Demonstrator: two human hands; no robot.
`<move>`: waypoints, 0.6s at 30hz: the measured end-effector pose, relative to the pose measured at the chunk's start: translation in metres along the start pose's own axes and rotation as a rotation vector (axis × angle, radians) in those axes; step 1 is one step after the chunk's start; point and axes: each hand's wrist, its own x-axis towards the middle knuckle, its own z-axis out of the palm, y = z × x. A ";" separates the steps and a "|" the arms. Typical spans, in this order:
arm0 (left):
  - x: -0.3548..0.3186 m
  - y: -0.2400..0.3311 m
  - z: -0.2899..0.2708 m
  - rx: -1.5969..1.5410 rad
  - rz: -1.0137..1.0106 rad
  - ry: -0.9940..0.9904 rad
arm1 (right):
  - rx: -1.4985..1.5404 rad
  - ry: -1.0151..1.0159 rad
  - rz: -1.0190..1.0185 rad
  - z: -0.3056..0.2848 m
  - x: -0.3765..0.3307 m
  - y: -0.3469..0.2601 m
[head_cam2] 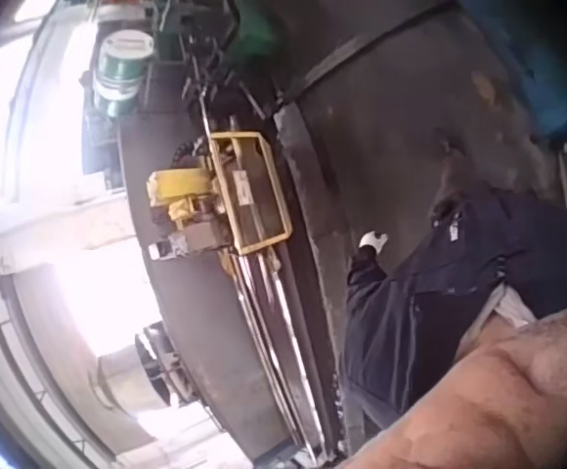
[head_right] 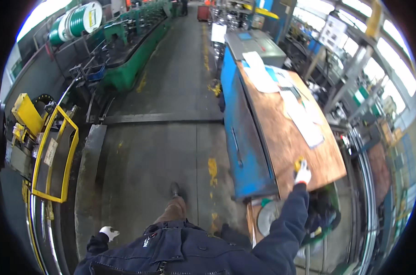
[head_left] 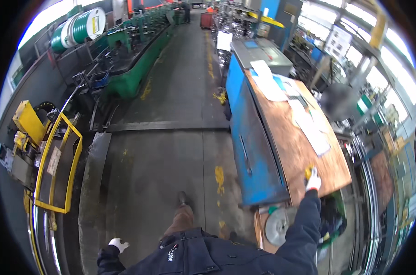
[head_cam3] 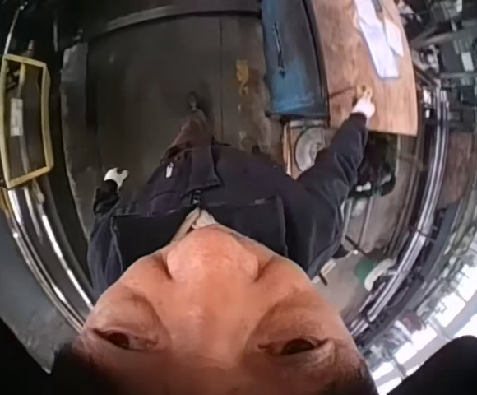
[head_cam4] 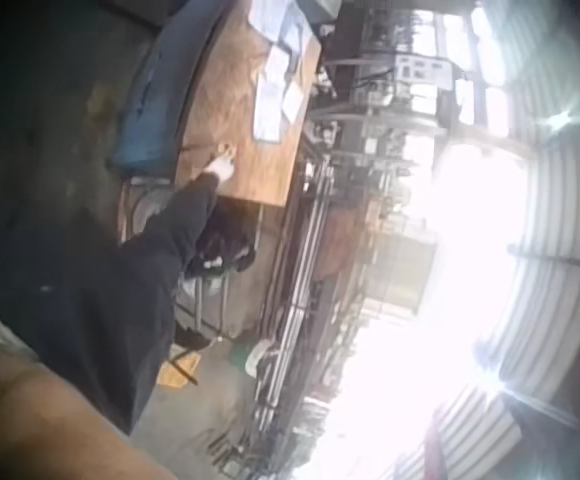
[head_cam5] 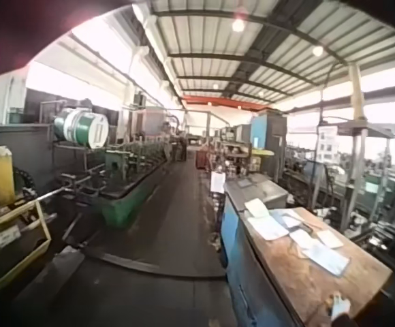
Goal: Measuring a curved metal component with a tape measure, interacting with a machine control panel, and moving parts with coworkers.
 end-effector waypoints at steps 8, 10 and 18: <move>0.208 0.245 -0.308 0.163 0.374 0.167 | 0.259 -0.270 0.732 -0.021 0.031 -0.139; 0.241 0.322 -0.388 0.192 0.473 0.164 | 0.049 -0.307 0.884 -0.073 0.070 -0.210; 0.513 0.555 -0.628 0.189 0.599 0.262 | -0.139 -0.527 0.651 -0.087 0.290 -0.443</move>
